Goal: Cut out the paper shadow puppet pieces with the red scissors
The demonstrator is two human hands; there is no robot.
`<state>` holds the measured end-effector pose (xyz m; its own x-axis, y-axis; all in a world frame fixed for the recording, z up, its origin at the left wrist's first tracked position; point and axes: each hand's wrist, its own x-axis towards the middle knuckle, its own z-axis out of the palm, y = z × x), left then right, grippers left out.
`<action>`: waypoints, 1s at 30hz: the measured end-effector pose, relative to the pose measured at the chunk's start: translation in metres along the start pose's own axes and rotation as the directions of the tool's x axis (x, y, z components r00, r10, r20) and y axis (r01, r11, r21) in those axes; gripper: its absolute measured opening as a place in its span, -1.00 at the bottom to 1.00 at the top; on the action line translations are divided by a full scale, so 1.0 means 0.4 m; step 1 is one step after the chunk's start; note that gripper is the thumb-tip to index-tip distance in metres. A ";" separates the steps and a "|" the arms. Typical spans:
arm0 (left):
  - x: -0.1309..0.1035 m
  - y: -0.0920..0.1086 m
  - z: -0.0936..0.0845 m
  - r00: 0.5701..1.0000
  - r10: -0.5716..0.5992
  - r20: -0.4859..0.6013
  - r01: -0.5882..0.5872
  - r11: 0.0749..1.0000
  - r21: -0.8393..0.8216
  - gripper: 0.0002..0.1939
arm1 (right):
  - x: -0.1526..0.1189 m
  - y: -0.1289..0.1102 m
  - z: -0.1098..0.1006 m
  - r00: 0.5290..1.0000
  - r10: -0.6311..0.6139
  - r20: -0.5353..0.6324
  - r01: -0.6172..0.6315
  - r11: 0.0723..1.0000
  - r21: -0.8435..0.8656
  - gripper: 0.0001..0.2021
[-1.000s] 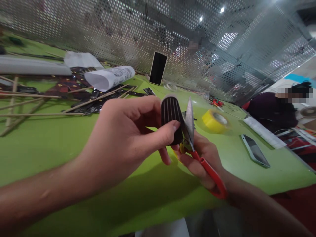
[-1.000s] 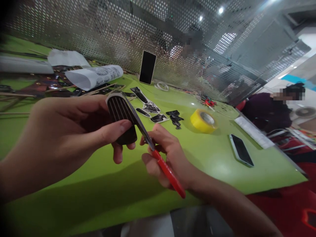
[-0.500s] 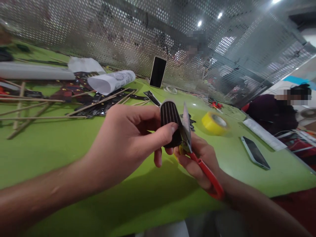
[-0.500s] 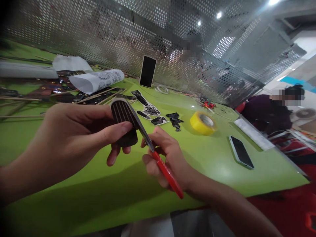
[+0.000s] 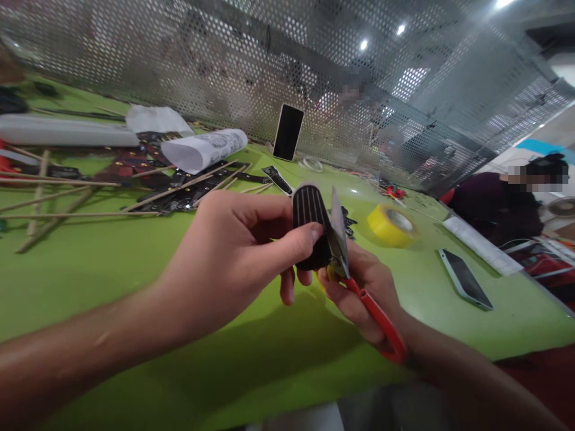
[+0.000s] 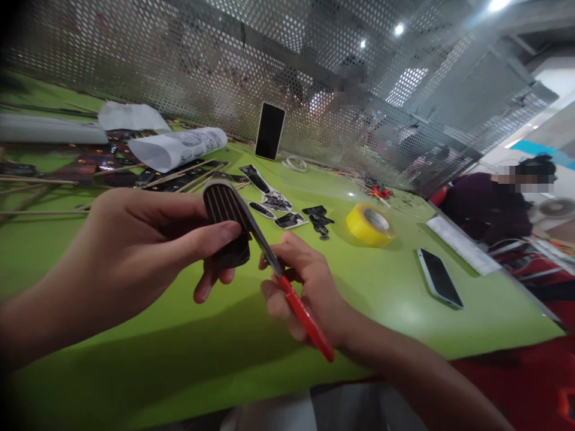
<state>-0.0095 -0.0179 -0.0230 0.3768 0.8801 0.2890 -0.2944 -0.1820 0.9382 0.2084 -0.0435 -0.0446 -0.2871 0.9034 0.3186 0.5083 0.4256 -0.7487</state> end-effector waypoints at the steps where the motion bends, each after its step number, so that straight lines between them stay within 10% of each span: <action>1: 0.000 0.000 -0.001 1.000 -0.001 0.003 0.001 1.000 0.010 -0.82 | 0.001 0.000 0.001 1.000 -0.014 -0.007 0.014 1.000 0.010 -0.93; 30: 0.005 0.004 -0.003 0.998 -0.052 0.036 0.053 0.998 -0.030 -0.81 | -0.022 0.013 0.006 0.998 0.069 0.002 -0.069 0.996 0.059 -0.87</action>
<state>-0.0103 -0.0157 -0.0213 0.4228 0.8722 0.2461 -0.3000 -0.1215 0.9462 0.2116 -0.0495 -0.0529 -0.2532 0.9304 0.2650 0.4783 0.3584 -0.8017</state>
